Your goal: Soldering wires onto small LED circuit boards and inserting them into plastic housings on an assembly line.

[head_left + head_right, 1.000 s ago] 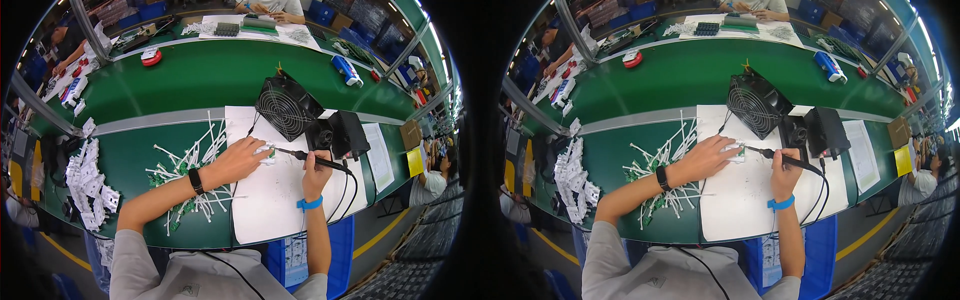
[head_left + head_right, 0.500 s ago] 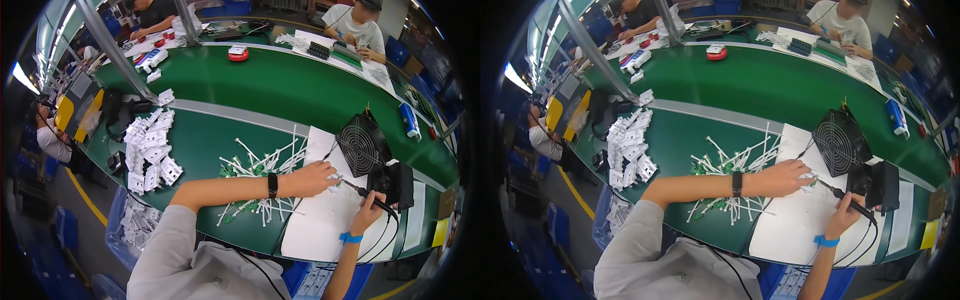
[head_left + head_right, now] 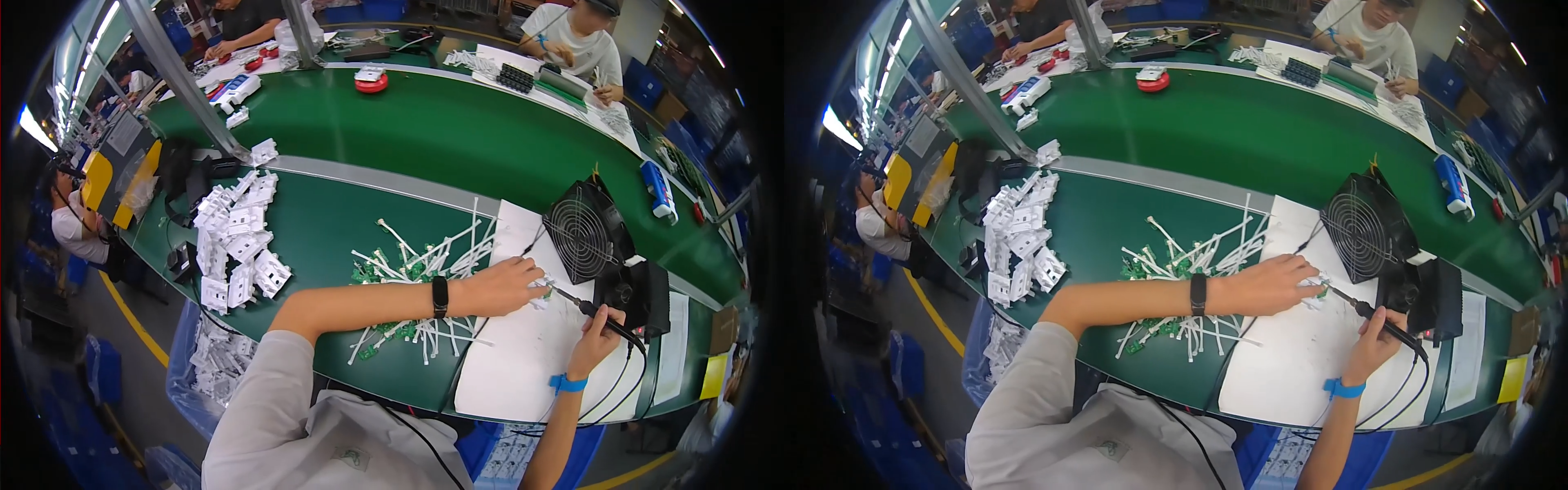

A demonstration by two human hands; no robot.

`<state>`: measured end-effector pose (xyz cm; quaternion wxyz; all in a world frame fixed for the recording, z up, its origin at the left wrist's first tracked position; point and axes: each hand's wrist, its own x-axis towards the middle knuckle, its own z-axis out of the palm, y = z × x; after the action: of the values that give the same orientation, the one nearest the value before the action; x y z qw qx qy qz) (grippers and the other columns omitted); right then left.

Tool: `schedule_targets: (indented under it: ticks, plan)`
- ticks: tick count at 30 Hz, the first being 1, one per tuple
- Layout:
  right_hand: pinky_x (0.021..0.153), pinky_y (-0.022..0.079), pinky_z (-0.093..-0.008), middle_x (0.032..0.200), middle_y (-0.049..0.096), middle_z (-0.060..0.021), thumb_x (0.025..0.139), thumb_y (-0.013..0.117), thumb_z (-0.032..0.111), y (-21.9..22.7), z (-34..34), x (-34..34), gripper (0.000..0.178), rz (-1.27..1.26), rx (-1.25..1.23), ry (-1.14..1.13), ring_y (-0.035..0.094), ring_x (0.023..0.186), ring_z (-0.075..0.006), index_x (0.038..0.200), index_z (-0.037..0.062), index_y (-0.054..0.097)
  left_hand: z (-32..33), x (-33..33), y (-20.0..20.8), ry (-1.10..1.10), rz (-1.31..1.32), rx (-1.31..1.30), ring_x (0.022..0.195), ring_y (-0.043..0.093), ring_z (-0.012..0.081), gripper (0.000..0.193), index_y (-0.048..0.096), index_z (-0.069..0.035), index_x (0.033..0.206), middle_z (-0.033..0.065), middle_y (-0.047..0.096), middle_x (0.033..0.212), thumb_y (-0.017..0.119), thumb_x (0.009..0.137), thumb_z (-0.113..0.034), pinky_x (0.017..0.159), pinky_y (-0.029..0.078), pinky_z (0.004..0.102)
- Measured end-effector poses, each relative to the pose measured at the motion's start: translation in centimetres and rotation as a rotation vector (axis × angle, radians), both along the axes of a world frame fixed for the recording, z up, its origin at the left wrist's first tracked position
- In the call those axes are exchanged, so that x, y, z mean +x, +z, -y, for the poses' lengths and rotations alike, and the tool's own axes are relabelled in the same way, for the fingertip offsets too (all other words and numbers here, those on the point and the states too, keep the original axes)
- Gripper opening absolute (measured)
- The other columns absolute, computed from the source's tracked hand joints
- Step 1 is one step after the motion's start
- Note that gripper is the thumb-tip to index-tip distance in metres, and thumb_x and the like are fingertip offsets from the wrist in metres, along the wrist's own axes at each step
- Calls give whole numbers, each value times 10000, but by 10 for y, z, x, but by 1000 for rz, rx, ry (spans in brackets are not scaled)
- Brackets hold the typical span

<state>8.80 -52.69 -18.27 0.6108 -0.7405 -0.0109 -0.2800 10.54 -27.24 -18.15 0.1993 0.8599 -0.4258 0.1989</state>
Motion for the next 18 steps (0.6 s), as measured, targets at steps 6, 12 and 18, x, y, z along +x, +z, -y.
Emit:
schedule_targets:
  ticks: [6, 12, 18]
  plan:
    - [510, 314, -213, 713, 458, 38, 1065, 578, 125, 2, -9, -1, 160, 0, 10, 5, 422, 574, -34, 920, 87, 523, -4, -1, 2, 25, -97, 48, 1204, 551, 321, 470, 633, -70, 1304, 144, 591, 1306, 701, 840, -97, 1039, 483, 423]
    - [520, 379, -215, 686, 509, 4, 1027, 618, 78, 7, -9, -6, 144, -4, 91, 18, 508, 581, -62, 922, 51, 523, -4, 0, 8, 7, -76, 38, 1178, 567, 307, 499, 630, -63, 1306, 137, 604, 1313, 708, 813, -70, 1000, 512, 402]
    - [487, 291, -208, 679, 473, 22, 1062, 581, 117, 10, -8, -6, 200, 40, 125, -26, 399, 539, -31, 888, 80, 488, -6, 2, 12, -17, -116, 76, 1217, 547, 297, 524, 603, -68, 1355, 132, 575, 1350, 712, 842, -63, 1011, 519, 378]
